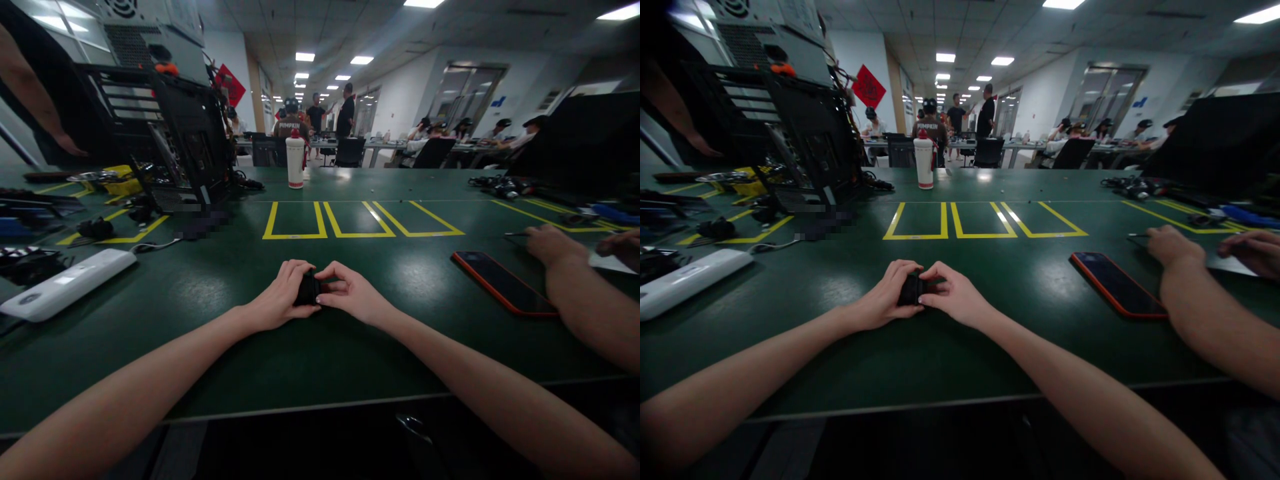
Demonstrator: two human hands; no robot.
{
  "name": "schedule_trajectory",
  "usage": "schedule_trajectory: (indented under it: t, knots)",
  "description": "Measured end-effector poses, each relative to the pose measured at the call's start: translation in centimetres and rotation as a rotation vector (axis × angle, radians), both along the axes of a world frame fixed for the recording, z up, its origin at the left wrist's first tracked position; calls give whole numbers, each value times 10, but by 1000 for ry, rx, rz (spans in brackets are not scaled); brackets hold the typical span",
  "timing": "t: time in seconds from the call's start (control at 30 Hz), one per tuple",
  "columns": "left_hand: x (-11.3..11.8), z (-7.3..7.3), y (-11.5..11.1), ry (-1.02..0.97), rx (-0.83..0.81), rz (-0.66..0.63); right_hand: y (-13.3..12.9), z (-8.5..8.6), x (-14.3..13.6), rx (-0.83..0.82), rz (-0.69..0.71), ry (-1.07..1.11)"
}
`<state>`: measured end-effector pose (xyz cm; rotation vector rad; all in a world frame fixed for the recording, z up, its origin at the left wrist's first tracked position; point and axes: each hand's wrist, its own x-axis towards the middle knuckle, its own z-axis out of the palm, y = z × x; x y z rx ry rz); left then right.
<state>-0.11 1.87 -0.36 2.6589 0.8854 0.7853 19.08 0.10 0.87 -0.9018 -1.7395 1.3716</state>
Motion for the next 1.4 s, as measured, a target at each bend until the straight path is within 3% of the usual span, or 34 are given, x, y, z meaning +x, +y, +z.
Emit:
schedule_trajectory:
  t: [0.27,0.6,0.87,1.2,1.4]
  knots:
    - [1,0,0,-8,24,-6,4,-4,-4,57,-75,8]
    - [0,-2,0,-6,17,3,-1,0,-1,12,-8,-1]
    - [2,1,-1,-10,13,-4,4,-4,-3,64,-78,-9]
    - [1,-3,2,-14,9,2,0,-4,-2,52,-32,-7]
    - [1,-1,1,0,-5,4,6,-6,-2,56,-86,-7]
